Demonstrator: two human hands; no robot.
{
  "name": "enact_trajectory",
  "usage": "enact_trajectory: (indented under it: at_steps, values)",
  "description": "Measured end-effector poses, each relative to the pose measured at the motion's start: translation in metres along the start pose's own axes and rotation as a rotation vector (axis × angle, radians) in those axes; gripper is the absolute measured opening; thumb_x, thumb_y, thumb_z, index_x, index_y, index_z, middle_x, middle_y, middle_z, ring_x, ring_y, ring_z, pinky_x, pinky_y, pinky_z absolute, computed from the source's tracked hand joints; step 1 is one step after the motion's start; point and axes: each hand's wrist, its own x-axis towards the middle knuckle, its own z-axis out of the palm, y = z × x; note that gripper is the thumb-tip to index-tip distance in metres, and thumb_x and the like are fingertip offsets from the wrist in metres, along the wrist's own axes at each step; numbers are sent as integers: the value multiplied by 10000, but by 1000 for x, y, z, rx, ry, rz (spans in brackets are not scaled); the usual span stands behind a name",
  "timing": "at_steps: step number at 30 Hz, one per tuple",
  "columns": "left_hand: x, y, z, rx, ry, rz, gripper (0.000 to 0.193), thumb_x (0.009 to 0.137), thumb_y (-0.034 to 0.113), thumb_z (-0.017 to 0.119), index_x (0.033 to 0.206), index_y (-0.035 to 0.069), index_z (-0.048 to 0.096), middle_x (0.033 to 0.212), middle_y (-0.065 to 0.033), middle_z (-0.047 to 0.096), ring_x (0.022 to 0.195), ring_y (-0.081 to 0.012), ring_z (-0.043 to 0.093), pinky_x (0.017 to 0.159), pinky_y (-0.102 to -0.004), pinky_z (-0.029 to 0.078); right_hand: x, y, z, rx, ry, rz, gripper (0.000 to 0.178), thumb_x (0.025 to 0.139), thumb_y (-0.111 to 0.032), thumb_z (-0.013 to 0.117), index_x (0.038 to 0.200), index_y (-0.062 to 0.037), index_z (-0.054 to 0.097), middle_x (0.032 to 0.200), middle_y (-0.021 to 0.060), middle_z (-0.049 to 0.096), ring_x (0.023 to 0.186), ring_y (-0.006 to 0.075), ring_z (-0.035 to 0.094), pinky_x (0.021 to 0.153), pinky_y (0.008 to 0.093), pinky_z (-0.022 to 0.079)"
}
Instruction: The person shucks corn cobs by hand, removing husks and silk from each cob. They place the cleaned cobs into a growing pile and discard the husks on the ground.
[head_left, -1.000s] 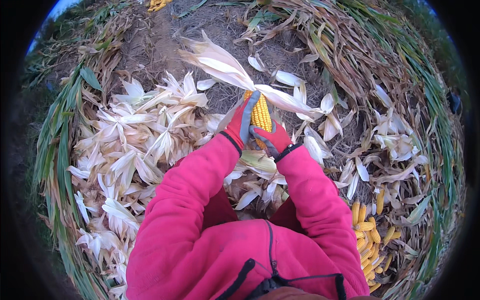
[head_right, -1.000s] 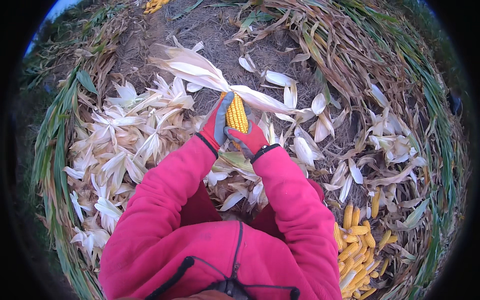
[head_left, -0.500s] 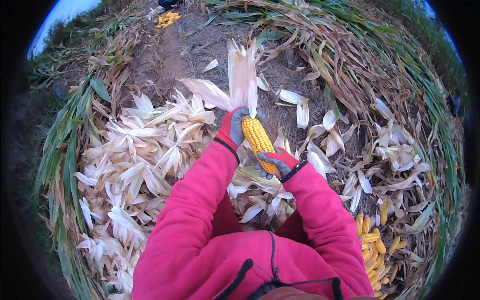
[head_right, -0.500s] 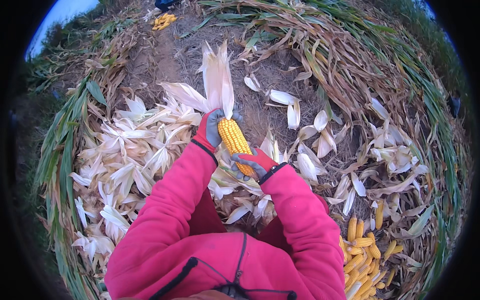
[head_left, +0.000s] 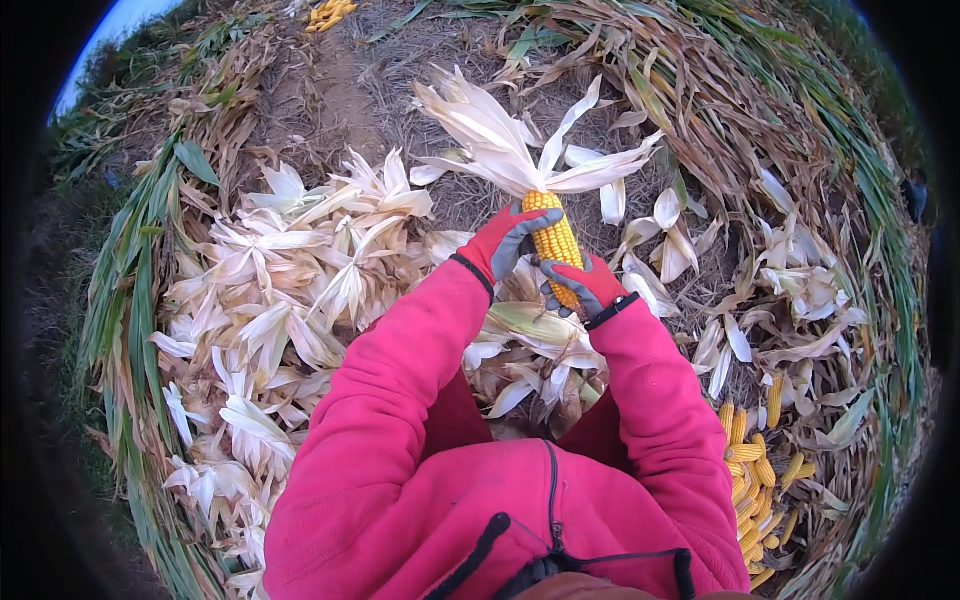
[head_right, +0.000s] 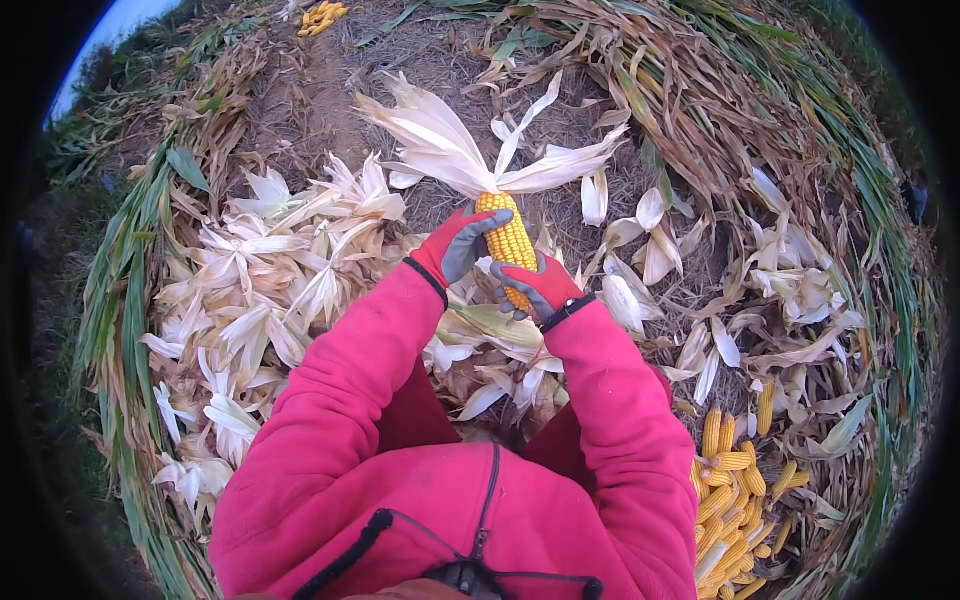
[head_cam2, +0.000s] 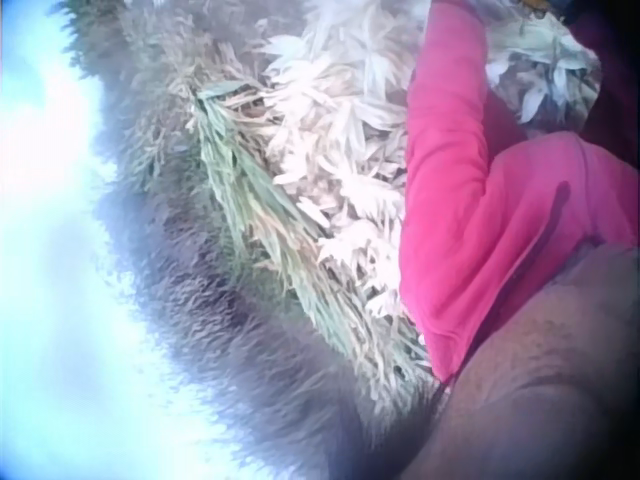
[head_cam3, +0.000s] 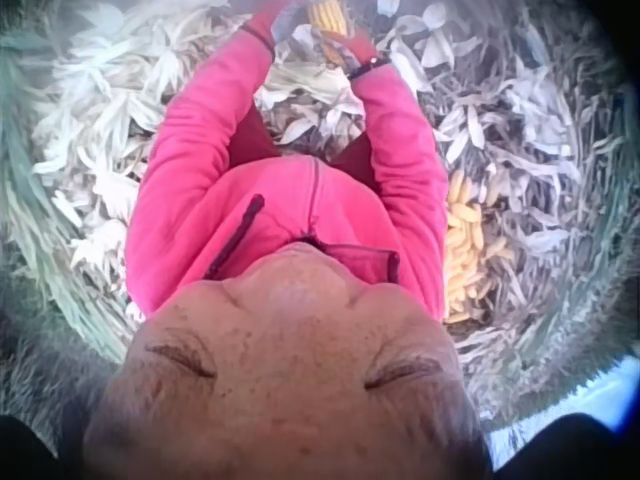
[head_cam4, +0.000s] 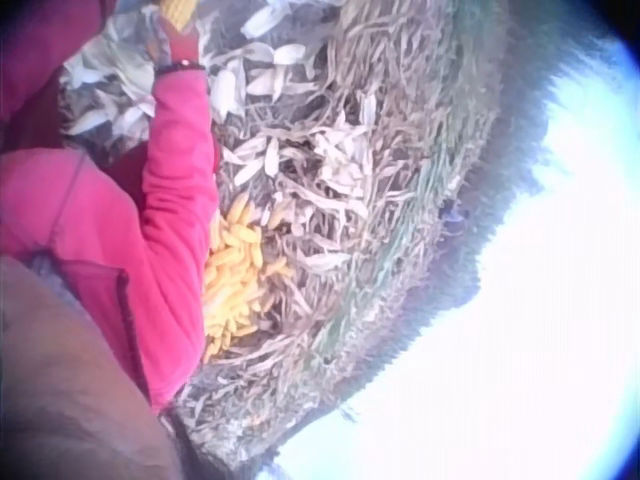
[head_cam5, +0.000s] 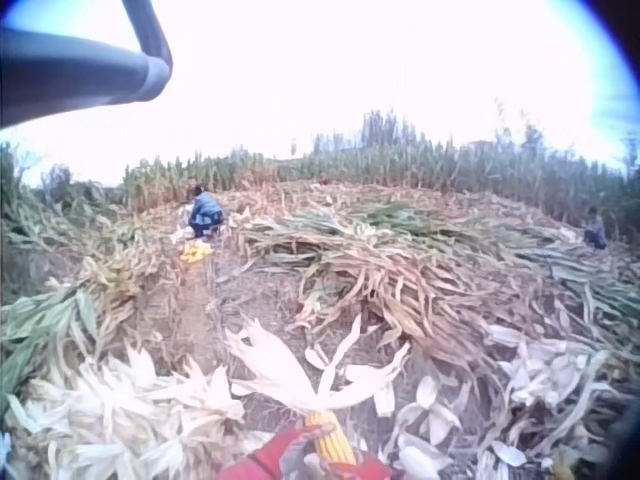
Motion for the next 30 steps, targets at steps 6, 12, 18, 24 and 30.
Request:
enact_trajectory:
  at_steps: [6, 12, 18, 24, 30]
  values:
    - [5, 31, -22, -340, -131, -73, 434, 882, 262, 552, 1205, -24, 509, 1001, -142, 640, 915, -256, 642, 858, -413, 507, -16, -13, 7, -42, -231, 107, 398, 823, -263, 644, 1109, -19, 515, 795, 83, 623, 604, 150, 610, 527, 258, 491]
    - [1, 36, -19, -252, 46, 144, 204, 898, 233, 533, 967, 43, 562, 734, -35, 564, 745, -195, 597, 797, -399, 506, -15, -17, 10, -5, -279, 171, 443, 808, -267, 660, 1140, -23, 497, 840, 81, 619, 650, 155, 612, 547, 261, 502]
    - [0, 38, -8, -199, 106, 174, 199, 916, 267, 520, 837, 85, 528, 657, -13, 490, 671, -178, 547, 796, -418, 491, -10, 1, 18, 118, -231, 144, 544, 840, -401, 622, 1187, -8, 475, 871, 110, 637, 669, 186, 641, 576, 268, 526]
    - [3, 35, -17, -260, -75, 179, 303, 917, 364, 501, 922, 65, 550, 727, -49, 558, 718, -220, 592, 862, -437, 486, -9, 17, 23, 440, -425, 244, 562, 872, -455, 564, 1213, -15, 486, 927, 135, 643, 759, 211, 655, 584, 284, 551]
    - [6, 19, -4, -184, -15, 59, 567, 887, 474, 524, 1214, 12, 492, 1077, -120, 611, 973, -211, 603, 880, -360, 473, 2, 0, 1, 356, -198, 198, 533, 889, -461, 534, 1178, -14, 503, 850, 112, 648, 637, 180, 645, 527, 265, 541]
